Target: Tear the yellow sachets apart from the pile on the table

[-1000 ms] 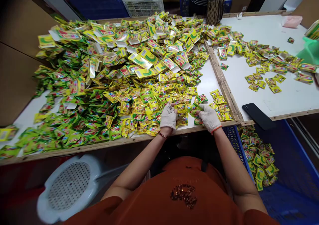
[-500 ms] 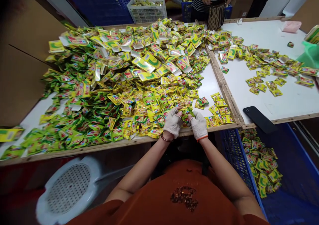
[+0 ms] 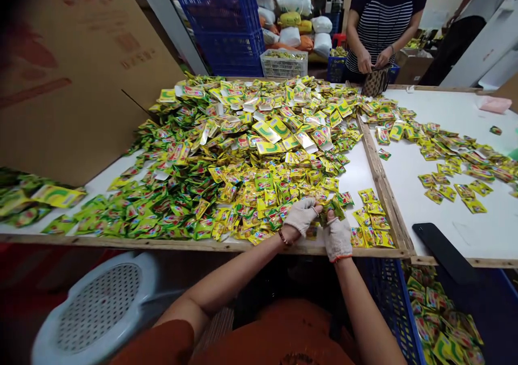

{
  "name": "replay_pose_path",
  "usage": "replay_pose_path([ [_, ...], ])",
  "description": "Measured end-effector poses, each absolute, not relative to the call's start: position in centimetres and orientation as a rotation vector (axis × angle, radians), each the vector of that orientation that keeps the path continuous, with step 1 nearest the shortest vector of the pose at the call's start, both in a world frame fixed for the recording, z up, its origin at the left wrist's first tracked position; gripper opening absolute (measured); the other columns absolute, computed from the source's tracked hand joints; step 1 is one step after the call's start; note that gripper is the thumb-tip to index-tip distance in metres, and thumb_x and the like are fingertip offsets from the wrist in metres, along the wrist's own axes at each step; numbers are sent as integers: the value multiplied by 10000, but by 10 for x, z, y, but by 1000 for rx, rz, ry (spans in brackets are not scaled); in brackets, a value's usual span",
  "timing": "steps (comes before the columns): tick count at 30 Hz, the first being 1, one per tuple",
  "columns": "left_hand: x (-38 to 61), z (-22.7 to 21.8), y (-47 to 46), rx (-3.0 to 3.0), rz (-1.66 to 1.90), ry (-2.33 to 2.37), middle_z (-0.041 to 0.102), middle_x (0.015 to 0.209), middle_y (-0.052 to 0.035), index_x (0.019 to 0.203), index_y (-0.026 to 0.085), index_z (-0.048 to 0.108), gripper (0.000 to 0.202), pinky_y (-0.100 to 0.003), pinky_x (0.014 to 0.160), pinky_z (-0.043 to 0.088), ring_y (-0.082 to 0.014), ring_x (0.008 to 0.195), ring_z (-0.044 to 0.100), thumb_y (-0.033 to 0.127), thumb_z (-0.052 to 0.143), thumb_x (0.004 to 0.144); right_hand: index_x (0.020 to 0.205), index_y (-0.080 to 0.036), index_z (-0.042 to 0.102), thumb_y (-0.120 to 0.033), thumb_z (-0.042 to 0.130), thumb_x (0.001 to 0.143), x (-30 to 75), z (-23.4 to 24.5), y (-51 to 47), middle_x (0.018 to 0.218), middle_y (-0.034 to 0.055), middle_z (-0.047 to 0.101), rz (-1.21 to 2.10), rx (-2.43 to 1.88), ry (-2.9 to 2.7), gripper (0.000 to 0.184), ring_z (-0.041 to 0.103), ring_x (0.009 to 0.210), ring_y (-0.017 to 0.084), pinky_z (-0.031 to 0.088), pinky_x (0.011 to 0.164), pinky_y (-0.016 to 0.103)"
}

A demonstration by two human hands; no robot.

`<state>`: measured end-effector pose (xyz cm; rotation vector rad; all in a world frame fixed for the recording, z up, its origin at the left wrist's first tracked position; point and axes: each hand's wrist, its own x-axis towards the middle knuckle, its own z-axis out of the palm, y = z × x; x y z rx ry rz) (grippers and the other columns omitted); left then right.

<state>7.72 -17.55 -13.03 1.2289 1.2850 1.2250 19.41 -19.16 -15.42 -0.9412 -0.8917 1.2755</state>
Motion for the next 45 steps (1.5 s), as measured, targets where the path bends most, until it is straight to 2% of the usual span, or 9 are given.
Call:
replay_pose_path([
  [5, -2, -83, -95, 2072, 920, 1845, 658, 1044, -70, 948, 195, 683, 210, -325, 906, 447, -208, 1011, 572, 121, 513, 849, 970, -207, 659, -515, 858, 581, 213, -167, -185, 758, 17, 709, 1312, -1153, -702, 534, 689, 612, 180, 529, 495, 271],
  [10, -87, -44, -29, 2019, 205, 2495, 598, 1225, -205, 1160, 156, 650, 396, -463, 970, 406, -353, 1203, 505, 86, 567, 779, 1053, -214, 660, -599, 755, 701, 214, -169, -188, 854, 65, 739, 1290, -1199, -869, 530, 685, 593, 185, 512, 463, 276],
  [16, -100, -35, -50, 1935, 478, 2436, 669, 1036, -142, 1156, 183, 603, 305, -349, 805, 445, -282, 962, 610, 282, 514, 881, 1179, -170, 649, -612, 636, 800, 220, -164, -193, 1000, 132, 750, 1141, -1322, -1171, 583, 712, 777, 250, 574, 596, 347],
  [19, -79, -44, -89, 1714, 898, 2049, 648, 861, -56, 1018, 175, 601, 337, -288, 689, 439, -203, 771, 581, 467, 513, 874, 1178, -168, 662, -579, 622, 813, 221, -160, -192, 1070, 139, 739, 1059, -1325, -1280, 550, 699, 896, 265, 594, 757, 415],
  [23, -43, -75, -144, 1659, 833, 1520, 573, 726, 15, 863, 175, 583, 379, -242, 605, 405, -137, 658, 493, 548, 553, 804, 1160, -201, 673, -605, 605, 835, 220, -145, -186, 1073, 108, 732, 1009, -1204, -1367, 523, 670, 997, 254, 543, 933, 461],
  [28, -5, -100, -186, 1900, 609, 1535, 660, 910, -15, 1022, 202, 642, 322, -292, 788, 480, -189, 852, 590, 449, 612, 818, 1123, -201, 674, -616, 658, 802, 223, -131, -177, 1029, 90, 734, 1062, -1150, -1354, 525, 671, 923, 234, 557, 875, 421],
  [33, 38, -104, -214, 2302, 566, 1872, 581, 1326, -173, 1387, 162, 489, 773, -460, 1080, 385, -343, 1231, 533, 461, 752, 726, 1069, -168, 678, -572, 587, 841, 219, -135, -187, 1007, 112, 734, 893, -1366, -1272, 472, 655, 906, 243, 541, 861, 401],
  [37, 56, -116, -215, 2338, 341, 1956, 634, 1220, -165, 1341, 144, 522, 605, -433, 1011, 424, -315, 1142, 590, 298, 680, 777, 990, -169, 680, -554, 554, 861, 214, -138, -199, 990, 114, 729, 881, -1383, -1238, 426, 656, 881, 234, 542, 836, 380],
  [45, 42, -117, -200, 2448, 184, 1798, 681, 1135, -135, 1196, 164, 590, 447, -399, 902, 466, -307, 1041, 641, 363, 648, 799, 993, -180, 729, -422, 634, 789, 236, -129, -191, 953, 74, 758, 915, -1359, -1621, 331, 669, 915, 253, 516, 896, 414],
])
